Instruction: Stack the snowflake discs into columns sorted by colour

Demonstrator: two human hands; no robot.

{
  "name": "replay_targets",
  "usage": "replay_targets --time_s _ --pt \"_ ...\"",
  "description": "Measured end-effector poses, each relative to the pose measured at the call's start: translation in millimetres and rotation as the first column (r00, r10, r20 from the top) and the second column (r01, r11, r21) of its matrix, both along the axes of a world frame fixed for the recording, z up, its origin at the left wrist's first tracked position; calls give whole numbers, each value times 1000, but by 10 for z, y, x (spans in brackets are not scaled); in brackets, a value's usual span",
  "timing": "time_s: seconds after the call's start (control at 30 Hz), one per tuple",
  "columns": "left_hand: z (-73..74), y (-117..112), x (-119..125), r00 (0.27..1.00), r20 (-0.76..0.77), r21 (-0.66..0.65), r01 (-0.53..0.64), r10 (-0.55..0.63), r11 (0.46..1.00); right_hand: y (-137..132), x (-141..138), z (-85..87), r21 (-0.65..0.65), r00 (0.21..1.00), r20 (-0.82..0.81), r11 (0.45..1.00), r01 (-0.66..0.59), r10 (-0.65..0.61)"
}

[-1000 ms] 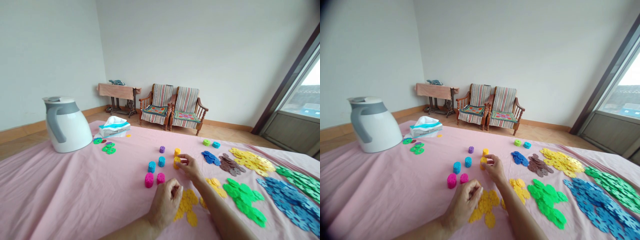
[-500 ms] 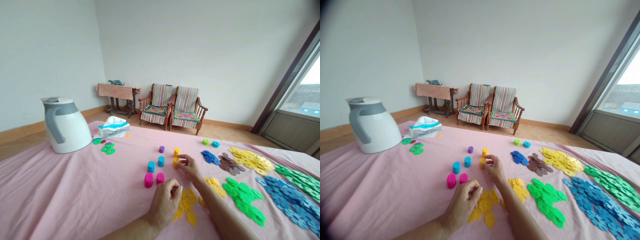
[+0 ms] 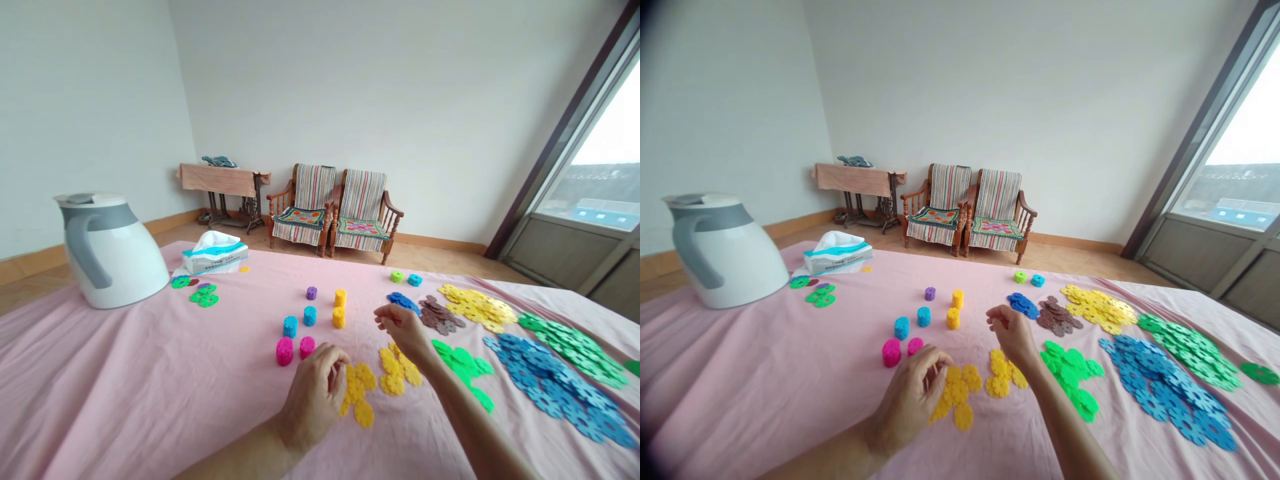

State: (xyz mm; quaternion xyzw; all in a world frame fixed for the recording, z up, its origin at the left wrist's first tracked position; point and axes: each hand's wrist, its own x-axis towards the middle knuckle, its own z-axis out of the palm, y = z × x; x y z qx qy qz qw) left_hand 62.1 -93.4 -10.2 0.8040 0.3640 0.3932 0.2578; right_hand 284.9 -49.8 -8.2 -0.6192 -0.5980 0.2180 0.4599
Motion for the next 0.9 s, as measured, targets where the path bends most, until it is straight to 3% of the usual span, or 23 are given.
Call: replay_targets --time_s 0.07,0.17,0.27,0.33,0.53,0.73,0.9 --pt "23 -23 1 999 -29 44 19 -17 999 -112 150 16 -38 964 265 999 3 7" --pt "45 -51 5 996 -75 95 60 -53 994 -250 291 35 -116 807 591 990 84 1" --pt "40 -67 9 989 -119 120 105 -91 987 -318 323 34 -209 680 732 963 167 41" --pt "25 -74 14 983 -154 120 118 -99 986 -326 317 22 -227 648 760 955 189 52" --pt "-18 -86 33 954 -264 86 171 -142 982 -339 283 17 -219 693 716 969 110 83" --pt "-15 -80 39 940 -305 69 185 -156 980 -415 72 101 -283 761 601 955 -85 246" --pt "-20 -70 39 942 -301 52 168 -145 984 -433 -198 61 -186 831 468 953 -238 299"
